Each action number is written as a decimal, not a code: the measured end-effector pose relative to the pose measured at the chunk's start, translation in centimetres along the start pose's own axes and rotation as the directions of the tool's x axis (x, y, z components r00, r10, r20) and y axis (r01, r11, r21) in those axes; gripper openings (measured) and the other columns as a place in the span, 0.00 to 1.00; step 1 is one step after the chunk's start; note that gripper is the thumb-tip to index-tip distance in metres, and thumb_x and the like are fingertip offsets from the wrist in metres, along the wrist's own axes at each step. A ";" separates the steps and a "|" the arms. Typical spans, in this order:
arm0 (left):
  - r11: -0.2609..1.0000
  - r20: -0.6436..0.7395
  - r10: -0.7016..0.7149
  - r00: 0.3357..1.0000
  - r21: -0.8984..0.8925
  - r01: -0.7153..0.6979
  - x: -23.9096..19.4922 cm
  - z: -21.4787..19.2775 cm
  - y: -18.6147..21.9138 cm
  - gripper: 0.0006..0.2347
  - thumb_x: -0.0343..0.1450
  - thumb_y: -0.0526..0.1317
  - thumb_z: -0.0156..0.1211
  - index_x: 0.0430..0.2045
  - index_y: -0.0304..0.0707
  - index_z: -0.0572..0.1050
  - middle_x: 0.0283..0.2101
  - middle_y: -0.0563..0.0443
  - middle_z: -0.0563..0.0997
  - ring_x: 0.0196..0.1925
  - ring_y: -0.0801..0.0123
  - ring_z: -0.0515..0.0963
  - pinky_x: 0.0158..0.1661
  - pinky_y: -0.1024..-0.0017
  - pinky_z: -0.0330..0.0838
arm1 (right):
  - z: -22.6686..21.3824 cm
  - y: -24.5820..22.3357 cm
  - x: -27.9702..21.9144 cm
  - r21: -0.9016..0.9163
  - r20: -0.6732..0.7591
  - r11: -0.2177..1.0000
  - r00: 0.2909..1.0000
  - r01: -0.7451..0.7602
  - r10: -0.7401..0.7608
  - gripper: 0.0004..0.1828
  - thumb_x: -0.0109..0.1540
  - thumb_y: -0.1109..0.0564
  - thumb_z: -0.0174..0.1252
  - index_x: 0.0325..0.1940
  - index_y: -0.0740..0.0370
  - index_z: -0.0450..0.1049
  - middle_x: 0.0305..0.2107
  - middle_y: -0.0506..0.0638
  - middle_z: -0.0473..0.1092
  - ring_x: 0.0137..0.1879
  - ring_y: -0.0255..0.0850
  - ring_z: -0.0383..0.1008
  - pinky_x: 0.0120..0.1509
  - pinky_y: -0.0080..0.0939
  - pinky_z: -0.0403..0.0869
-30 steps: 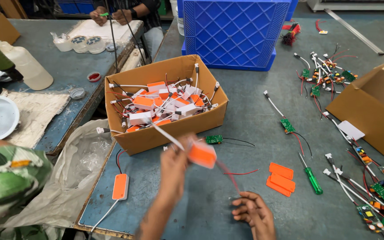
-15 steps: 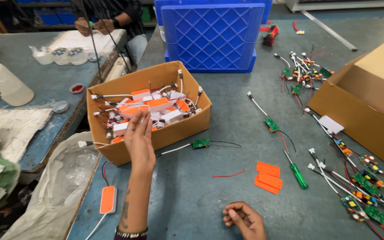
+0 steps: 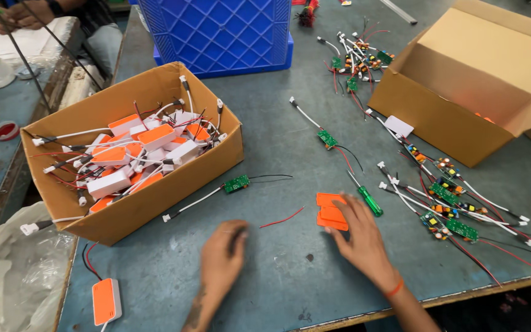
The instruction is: The person assembles small electronic devices by placing circuit boards into white plastic housings, connecting wires, and closing orange covers. Completed units are placed into a cardboard box. The person repeats this process for multiple units.
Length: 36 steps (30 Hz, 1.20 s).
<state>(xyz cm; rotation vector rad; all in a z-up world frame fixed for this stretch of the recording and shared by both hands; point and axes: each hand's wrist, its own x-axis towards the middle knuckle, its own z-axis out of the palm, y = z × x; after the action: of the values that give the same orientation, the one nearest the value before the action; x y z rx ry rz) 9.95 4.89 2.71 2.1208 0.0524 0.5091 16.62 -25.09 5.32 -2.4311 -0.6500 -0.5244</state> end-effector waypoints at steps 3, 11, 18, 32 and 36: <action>0.965 0.151 0.238 0.959 0.075 -0.251 0.8 2.2 1.5 0.07 0.67 0.34 0.64 0.35 0.36 0.77 0.49 0.44 0.77 0.53 0.48 0.76 0.50 0.58 0.73 | 0.4 -0.8 1.4 -0.003 0.107 0.998 0.992 0.066 -0.065 0.40 0.54 0.49 0.68 0.65 0.68 0.65 0.65 0.69 0.58 0.69 0.68 0.55 0.69 0.60 0.59; 0.782 0.324 0.338 0.884 0.425 -0.455 4.9 4.5 -1.3 0.10 0.67 0.33 0.61 0.40 0.38 0.79 0.43 0.46 0.76 0.50 0.55 0.75 0.52 0.59 0.69 | 0.4 -2.9 -1.2 0.026 0.283 0.999 0.959 -0.022 0.014 0.31 0.57 0.47 0.64 0.63 0.58 0.70 0.62 0.57 0.65 0.70 0.58 0.62 0.72 0.54 0.63; 0.781 0.100 0.282 0.954 0.554 -0.289 6.9 1.3 -1.7 0.16 0.67 0.36 0.61 0.49 0.36 0.77 0.55 0.41 0.75 0.50 0.51 0.74 0.55 0.53 0.67 | 1.9 -2.6 -3.6 -0.079 0.127 0.995 0.991 0.058 -0.047 0.33 0.60 0.48 0.63 0.67 0.61 0.67 0.69 0.64 0.57 0.75 0.62 0.52 0.75 0.60 0.53; 0.978 -0.035 0.162 0.986 0.140 -0.156 -5.9 3.7 -11.2 0.16 0.58 0.41 0.73 0.39 0.43 0.83 0.54 0.46 0.79 0.55 0.56 0.81 0.55 0.57 0.74 | -1.4 2.8 0.4 -0.279 -0.021 0.954 0.994 -0.112 0.110 0.29 0.59 0.52 0.62 0.62 0.64 0.69 0.60 0.64 0.64 0.67 0.62 0.62 0.68 0.57 0.65; 0.975 -0.012 0.101 0.995 0.199 -0.097 -7.3 4.5 -14.8 0.14 0.54 0.39 0.76 0.32 0.44 0.86 0.53 0.47 0.80 0.53 0.58 0.81 0.56 0.57 0.73 | -1.5 4.0 -0.1 -0.304 0.002 0.926 0.972 -0.222 0.234 0.18 0.60 0.58 0.59 0.55 0.59 0.74 0.53 0.56 0.70 0.58 0.55 0.70 0.60 0.52 0.71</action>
<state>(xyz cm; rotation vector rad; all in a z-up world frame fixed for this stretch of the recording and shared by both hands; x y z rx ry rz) 7.27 8.17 -13.84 2.3219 0.0101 0.6082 18.42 -28.96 4.80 -2.7640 -0.3098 -0.5131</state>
